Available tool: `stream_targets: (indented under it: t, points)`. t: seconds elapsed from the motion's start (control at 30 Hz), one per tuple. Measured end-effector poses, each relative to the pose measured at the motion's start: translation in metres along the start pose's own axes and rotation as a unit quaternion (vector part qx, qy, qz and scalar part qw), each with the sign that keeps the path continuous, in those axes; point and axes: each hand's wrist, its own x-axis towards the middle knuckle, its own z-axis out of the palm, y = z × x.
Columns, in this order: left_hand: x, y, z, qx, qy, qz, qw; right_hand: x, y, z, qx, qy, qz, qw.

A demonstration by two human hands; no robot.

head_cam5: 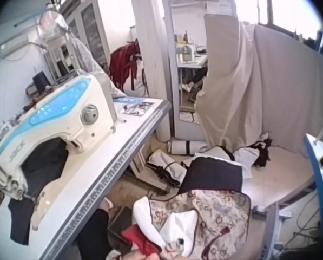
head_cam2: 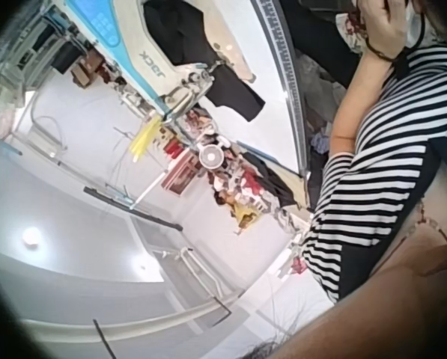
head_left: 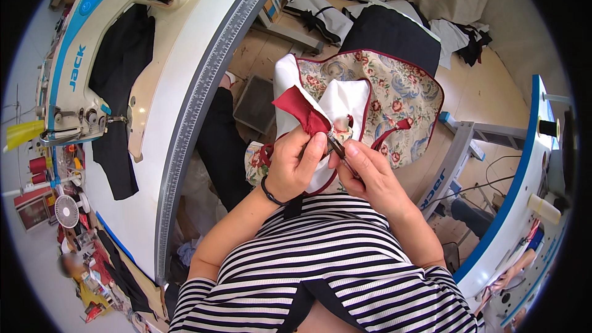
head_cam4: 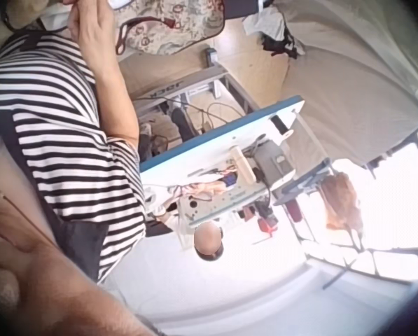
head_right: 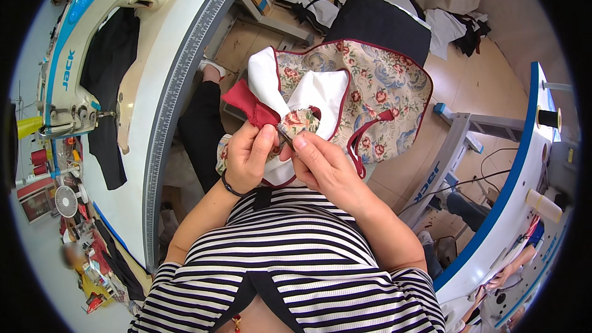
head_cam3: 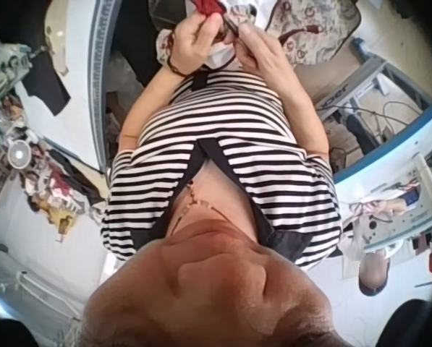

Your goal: The person sews a black fabric piece using a sewing machine, then cuts a red fabric strip from a floral-patterned bag with scissors. The person handles the fabric and bag throughout the process.

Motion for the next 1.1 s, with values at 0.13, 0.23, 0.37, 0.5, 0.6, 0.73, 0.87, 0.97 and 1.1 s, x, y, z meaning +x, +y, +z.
stream_targets:
  t: [0.13, 0.23, 0.37, 0.5, 0.6, 0.73, 0.87, 0.97, 1.1]
  points:
    - [-0.002, -0.003, 0.001, -0.016, 0.002, -0.012, 1.0, 0.002, 0.008, 0.001, 0.057, 0.001, 0.015, 0.998]
    - [-0.003, -0.004, 0.003, -0.022, 0.002, -0.009, 1.0, 0.004, 0.012, 0.001, 0.102, 0.006, 0.029, 0.994]
    - [-0.006, -0.011, 0.004, -0.06, 0.004, -0.034, 0.998, 0.007, 0.021, 0.0, 0.131, -0.004, 0.02, 0.991]
    - [-0.005, -0.008, -0.001, -0.089, 0.016, -0.074, 0.993, -0.006, 0.007, -0.001, 0.071, 0.041, -0.08, 0.993]
    - [-0.007, -0.007, -0.003, -0.085, 0.008, -0.069, 0.994, 0.005, -0.007, -0.021, -0.233, 0.128, -0.191, 0.945]
    - [-0.003, -0.002, -0.001, 0.022, 0.008, -0.014, 1.0, 0.029, -0.013, -0.021, -0.373, 0.079, -0.214, 0.899]
    - [0.002, 0.005, 0.0, 0.122, 0.067, 0.106, 0.985, 0.029, -0.002, -0.015, -0.171, 0.031, -0.159, 0.972]
    - [-0.01, 0.002, 0.003, -0.228, 0.031, -0.077, 0.97, 0.033, 0.011, -0.017, 0.021, -0.031, -0.155, 0.987]
    - [-0.004, 0.001, 0.003, -0.277, 0.015, -0.101, 0.955, 0.04, 0.022, -0.02, 0.061, -0.044, -0.159, 0.984]
